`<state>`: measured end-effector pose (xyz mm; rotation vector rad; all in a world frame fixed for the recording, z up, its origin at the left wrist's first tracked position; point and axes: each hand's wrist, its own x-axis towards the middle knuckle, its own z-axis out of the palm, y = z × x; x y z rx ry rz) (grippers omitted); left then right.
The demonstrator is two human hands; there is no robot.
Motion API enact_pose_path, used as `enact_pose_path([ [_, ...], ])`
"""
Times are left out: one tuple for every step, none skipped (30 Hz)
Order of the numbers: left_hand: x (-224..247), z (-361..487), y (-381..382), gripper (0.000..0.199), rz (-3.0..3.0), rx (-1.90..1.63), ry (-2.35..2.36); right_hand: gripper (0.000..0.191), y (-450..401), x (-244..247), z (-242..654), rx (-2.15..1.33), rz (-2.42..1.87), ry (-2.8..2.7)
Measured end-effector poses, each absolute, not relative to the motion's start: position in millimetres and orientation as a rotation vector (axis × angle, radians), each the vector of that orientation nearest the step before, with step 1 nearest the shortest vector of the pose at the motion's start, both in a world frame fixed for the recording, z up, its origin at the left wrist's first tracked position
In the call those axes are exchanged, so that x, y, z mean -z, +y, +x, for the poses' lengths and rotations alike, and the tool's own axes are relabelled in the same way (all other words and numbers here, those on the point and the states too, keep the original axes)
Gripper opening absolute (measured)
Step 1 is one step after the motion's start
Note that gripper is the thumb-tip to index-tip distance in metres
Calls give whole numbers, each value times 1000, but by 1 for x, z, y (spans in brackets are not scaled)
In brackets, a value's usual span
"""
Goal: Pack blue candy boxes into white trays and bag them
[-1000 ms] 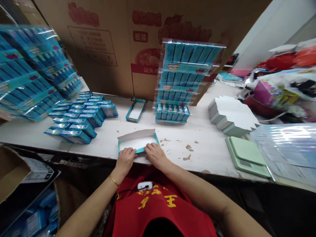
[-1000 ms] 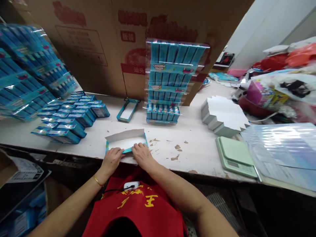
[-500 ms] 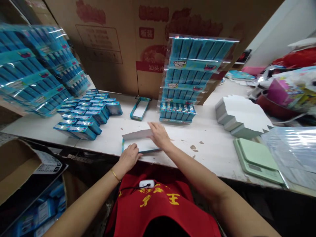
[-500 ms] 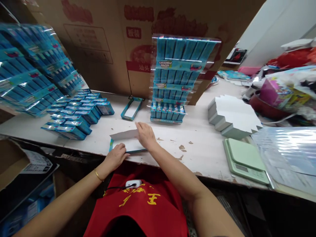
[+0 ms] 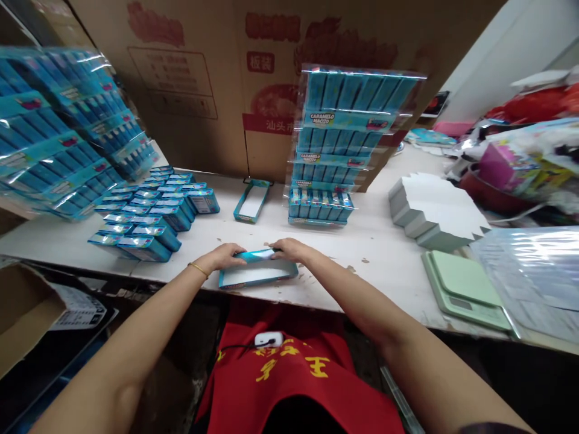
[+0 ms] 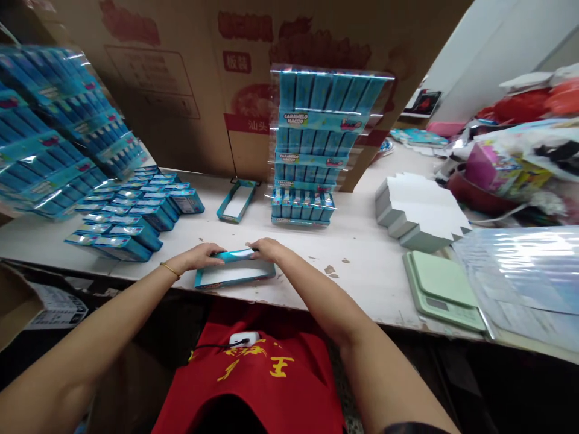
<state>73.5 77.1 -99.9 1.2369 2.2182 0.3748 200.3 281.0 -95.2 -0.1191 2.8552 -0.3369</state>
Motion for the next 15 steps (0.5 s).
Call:
enact_pose_path([
  [102, 77, 78, 28, 1288, -323, 2282, 34, 281, 94, 197, 289, -130, 2855],
  [104, 82, 79, 26, 1341, -271, 2352, 34, 279, 94, 196, 258, -148, 2863],
  [106, 87, 79, 23, 1388, -222, 2415, 34, 278, 95, 196, 244, -153, 2875],
  [108, 92, 79, 20, 1425, -184, 2462, 34, 276, 96, 197, 231, -149, 2897],
  [109, 98, 79, 19, 1461, -142, 2501, 34, 273, 99, 200, 200, -147, 2928],
  [111, 103, 78, 19, 1504, -79, 2542, 33, 271, 102, 203, 155, -159, 2963],
  [112, 107, 78, 20, 1548, -6, 2582, 32, 269, 105, 205, 101, -180, 2999],
  [112, 111, 78, 23, 1587, 65, 2615, 32, 267, 108, 207, 46, -213, 3035],
  [112, 114, 78, 26, 1615, 126, 2639, 33, 265, 111, 208, 0, -254, 3066],
  [112, 116, 78, 28, 1642, 192, 2660, 33, 264, 113, 208, -23, -291, 3086],
  [111, 118, 77, 28, 1659, 244, 2669, 32, 265, 115, 207, -3, -298, 3093],
  [110, 119, 77, 28, 1663, 269, 2659, 30, 267, 116, 207, 41, -274, 3098],
  [110, 119, 77, 27, 1657, 276, 2637, 27, 270, 117, 207, 93, -226, 3102],
  [109, 119, 76, 25, 1641, 271, 2612, 24, 274, 118, 208, 137, -170, 3099],
  [109, 119, 76, 23, 1614, 251, 2596, 23, 280, 119, 210, 181, -98, 3105],
])
